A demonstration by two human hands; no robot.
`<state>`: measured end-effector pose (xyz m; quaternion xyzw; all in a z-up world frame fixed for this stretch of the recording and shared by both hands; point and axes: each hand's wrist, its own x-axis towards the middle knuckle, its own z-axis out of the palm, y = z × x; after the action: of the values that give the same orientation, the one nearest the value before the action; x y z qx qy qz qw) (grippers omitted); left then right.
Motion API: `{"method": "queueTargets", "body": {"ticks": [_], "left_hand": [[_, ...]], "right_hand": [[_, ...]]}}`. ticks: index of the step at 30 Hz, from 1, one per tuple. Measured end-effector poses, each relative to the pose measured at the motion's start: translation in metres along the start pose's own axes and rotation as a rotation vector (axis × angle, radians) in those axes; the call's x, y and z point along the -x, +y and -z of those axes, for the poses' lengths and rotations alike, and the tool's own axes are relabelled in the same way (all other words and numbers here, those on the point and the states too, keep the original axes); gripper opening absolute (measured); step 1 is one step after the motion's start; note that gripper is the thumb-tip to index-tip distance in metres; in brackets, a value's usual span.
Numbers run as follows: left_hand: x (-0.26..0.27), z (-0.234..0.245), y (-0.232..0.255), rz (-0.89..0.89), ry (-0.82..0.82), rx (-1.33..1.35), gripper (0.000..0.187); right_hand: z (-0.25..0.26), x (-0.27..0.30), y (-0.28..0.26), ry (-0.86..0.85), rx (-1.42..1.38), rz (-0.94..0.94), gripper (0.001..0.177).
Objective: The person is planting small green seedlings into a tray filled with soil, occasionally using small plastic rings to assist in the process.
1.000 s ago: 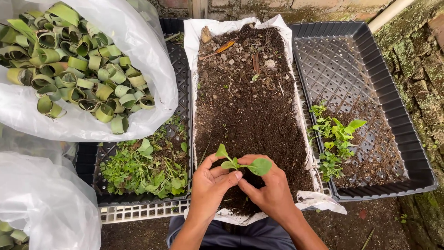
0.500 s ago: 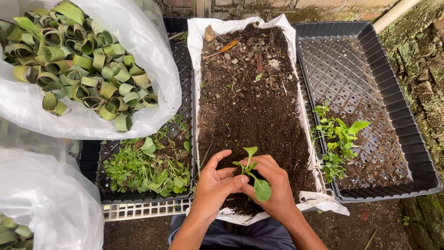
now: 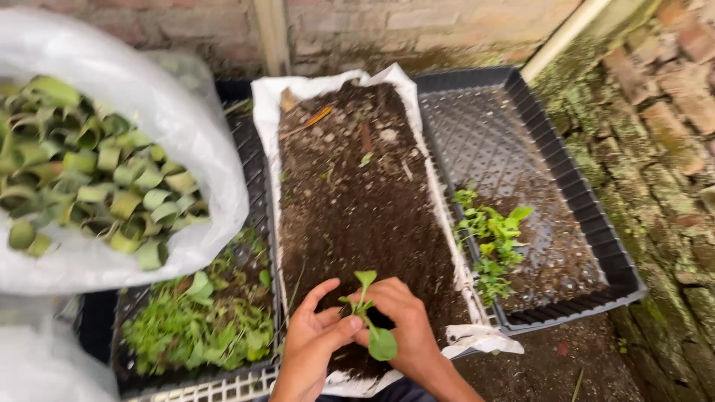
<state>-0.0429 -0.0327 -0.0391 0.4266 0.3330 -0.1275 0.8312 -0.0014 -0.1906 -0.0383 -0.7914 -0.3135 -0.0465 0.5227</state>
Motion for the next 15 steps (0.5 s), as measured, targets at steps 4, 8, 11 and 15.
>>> {"method": "queueTargets", "body": {"ticks": [4,8,11,15], "left_hand": [[-0.004,0.002,0.0,0.057,0.013,0.044,0.075],[-0.023,0.024,-0.017,0.081,-0.13,0.058,0.084],[-0.011,0.015,-0.003,0.187,-0.181,-0.052,0.093],[0.011,-0.013,0.029,0.353,-0.042,-0.056,0.097]], "right_hand": [[0.019,-0.008,-0.007,-0.195,-0.051,0.071,0.045],[0.042,-0.012,-0.011,-0.379,-0.046,-0.019,0.044],[0.052,-0.014,-0.021,-0.451,-0.028,-0.076,0.036],[0.064,-0.02,-0.048,-0.429,-0.181,-0.418,0.025]]}}
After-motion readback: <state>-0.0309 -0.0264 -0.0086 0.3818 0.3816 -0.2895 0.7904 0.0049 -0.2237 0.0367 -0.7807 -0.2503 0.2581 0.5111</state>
